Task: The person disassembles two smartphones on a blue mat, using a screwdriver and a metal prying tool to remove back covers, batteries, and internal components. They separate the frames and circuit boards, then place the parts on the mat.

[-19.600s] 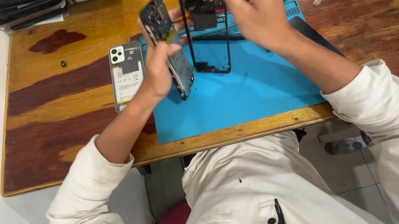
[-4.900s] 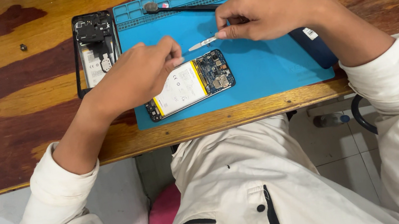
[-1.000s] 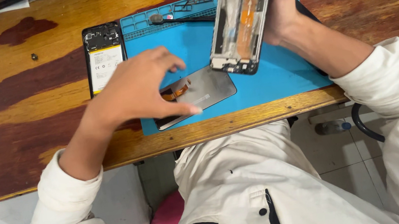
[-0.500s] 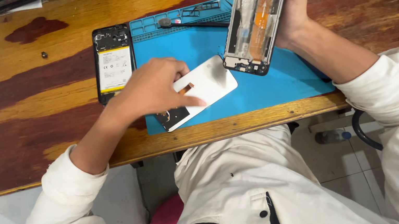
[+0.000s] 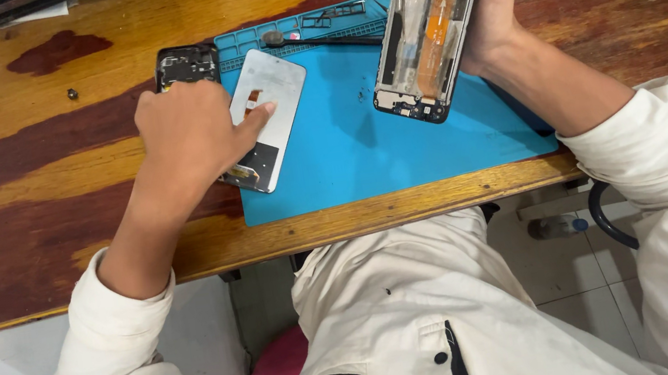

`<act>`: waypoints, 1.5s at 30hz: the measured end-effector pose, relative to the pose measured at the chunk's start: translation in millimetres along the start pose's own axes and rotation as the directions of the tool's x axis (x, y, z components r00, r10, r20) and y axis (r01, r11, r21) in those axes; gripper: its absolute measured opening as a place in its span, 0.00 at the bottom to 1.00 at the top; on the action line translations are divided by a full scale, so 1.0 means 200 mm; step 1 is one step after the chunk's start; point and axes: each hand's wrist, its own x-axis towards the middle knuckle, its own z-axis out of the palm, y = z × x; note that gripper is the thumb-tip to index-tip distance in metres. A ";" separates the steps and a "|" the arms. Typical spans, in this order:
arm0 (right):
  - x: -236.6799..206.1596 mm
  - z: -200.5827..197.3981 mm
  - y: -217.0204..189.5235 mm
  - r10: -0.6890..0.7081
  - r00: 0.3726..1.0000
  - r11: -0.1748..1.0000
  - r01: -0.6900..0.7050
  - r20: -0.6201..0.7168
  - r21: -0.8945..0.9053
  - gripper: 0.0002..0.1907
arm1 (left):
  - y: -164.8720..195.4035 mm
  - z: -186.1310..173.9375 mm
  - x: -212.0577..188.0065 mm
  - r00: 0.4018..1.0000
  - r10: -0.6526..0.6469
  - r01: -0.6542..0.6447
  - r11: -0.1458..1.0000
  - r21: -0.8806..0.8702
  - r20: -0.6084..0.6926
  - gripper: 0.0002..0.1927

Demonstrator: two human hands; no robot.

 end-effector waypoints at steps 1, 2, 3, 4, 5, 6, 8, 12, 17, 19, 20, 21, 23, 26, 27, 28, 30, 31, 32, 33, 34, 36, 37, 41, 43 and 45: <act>0.00 0.00 0.00 0.002 1.000 1.000 -0.002 -0.008 0.001 0.45 | 0.00 0.01 -0.01 0.999 0.015 -0.013 0.999 0.044 -0.043 0.31; 0.00 -0.01 0.01 0.004 1.000 1.000 -0.004 -0.025 0.009 0.47 | -0.01 0.02 -0.01 0.999 0.006 -0.003 0.998 0.067 -0.049 0.31; 0.00 -0.01 0.01 0.006 0.999 1.000 -0.005 -0.043 0.016 0.49 | -0.01 0.03 -0.02 0.998 -0.002 0.006 0.996 0.089 -0.055 0.30; 0.00 -0.02 0.01 -0.007 1.000 1.000 0.007 -0.028 0.011 0.49 | -0.01 0.04 -0.03 0.998 -0.011 0.017 0.994 0.110 -0.060 0.30; -0.01 -0.03 0.01 -0.017 1.000 1.000 0.018 -0.013 0.006 0.49 | 0.00 0.05 -0.03 0.998 -0.004 0.012 0.993 0.121 -0.069 0.30; -0.01 -0.04 0.00 -0.029 1.000 1.000 0.029 0.004 0.001 0.49 | 0.01 0.06 -0.03 0.997 0.002 0.009 0.991 0.133 -0.080 0.30; -0.01 -0.05 0.00 -0.056 0.998 0.998 0.057 0.040 -0.009 0.50 | 0.03 0.06 -0.03 0.995 -0.005 0.019 0.989 0.145 -0.095 0.30; 0.00 -0.03 -0.01 -0.140 0.988 0.990 0.141 0.066 -0.012 0.48 | 0.07 -0.01 -0.01 0.998 -0.064 0.066 0.992 0.108 -0.022 0.31; -0.01 0.06 -0.02 -0.082 0.992 0.992 0.090 0.092 -0.085 0.44 | 0.15 -0.13 0.02 0.992 0.038 -0.093 0.861 -0.501 -0.118 0.29; -0.02 0.10 -0.02 -0.013 0.992 0.995 0.026 0.129 -0.096 0.42 | 0.24 -0.12 0.04 0.995 0.094 -0.083 0.658 -0.748 -0.028 0.35; -0.02 0.13 -0.01 -0.007 0.987 0.997 0.020 0.162 -0.078 0.40 | 0.29 -0.11 0.04 0.991 0.135 -0.088 0.597 -0.798 -0.008 0.42; -0.02 0.15 0.00 0.001 0.980 0.998 0.012 0.197 -0.062 0.39 | 0.33 -0.10 0.05 0.984 0.176 -0.087 0.530 -0.843 0.009 0.50; -0.04 0.21 0.04 0.028 0.994 0.989 -0.012 0.107 -0.146 0.35 | 0.41 -0.06 0.07 0.973 0.228 -0.143 0.443 -0.885 -0.043 0.60; -0.06 0.24 0.04 -0.214 0.928 0.905 0.305 0.304 -0.295 0.33 | 0.47 0.00 0.14 0.958 0.246 -0.234 0.382 -0.894 -0.145 0.60; -0.07 0.24 0.03 -0.310 0.850 0.831 0.460 0.427 -0.313 0.32 | 0.46 0.01 0.15 0.964 0.245 -0.187 0.350 -0.918 -0.103 0.58; -0.06 0.23 0.02 -0.239 0.904 0.879 0.357 0.355 -0.317 0.31 | 0.46 0.02 0.16 0.967 0.247 -0.137 0.318 -0.938 -0.058 0.57; -0.06 0.22 0.00 -0.068 0.976 0.949 0.127 0.206 -0.287 0.30 | 0.41 0.03 0.17 0.959 0.284 -0.033 0.025 -0.999 -0.025 0.52; -0.05 0.22 -0.01 -0.067 0.986 0.939 0.113 0.151 -0.326 0.27 | 0.39 0.03 0.17 0.952 0.305 0.027 -0.121 -0.992 -0.011 0.50; -0.04 0.23 -0.01 -0.065 0.993 0.927 0.095 0.095 -0.363 0.25 | 0.38 0.03 0.17 0.964 0.264 0.078 -0.140 -0.987 0.039 0.48; -0.03 0.23 -0.01 -0.067 0.997 0.913 0.077 0.037 -0.400 0.24 | 0.35 0.03 0.17 0.970 0.226 0.126 -0.162 -0.979 0.087 0.47; -0.02 0.23 0.00 -0.083 0.997 0.905 0.078 0.006 -0.417 0.23 | 0.34 0.03 0.17 0.973 0.187 0.167 -0.184 -0.969 0.132 0.45; 0.00 0.22 0.01 -0.108 0.993 0.889 0.073 -0.053 -0.451 0.22 | 0.32 0.03 0.20 0.963 0.247 0.200 -0.369 -0.908 0.111 0.38; 0.01 0.21 0.02 -0.120 0.991 0.886 0.076 -0.067 -0.457 0.21 | 0.30 0.04 0.21 0.958 0.272 0.217 -0.458 -0.862 0.096 0.36; -0.01 0.17 0.04 -0.165 0.985 0.878 0.128 -0.042 -0.461 0.17 | 0.26 0.07 0.23 0.930 0.365 0.277 -0.607 -0.745 0.048 0.31; -0.03 0.15 0.04 -0.233 0.971 0.847 0.231 0.056 -0.479 0.18 | 0.25 0.08 0.24 0.918 0.395 0.313 -0.665 -0.678 0.036 0.32; -0.06 0.15 0.02 -0.325 0.925 0.774 0.380 0.197 -0.507 0.25 | 0.25 0.09 0.24 0.924 0.383 0.280 -0.663 -0.695 0.007 0.35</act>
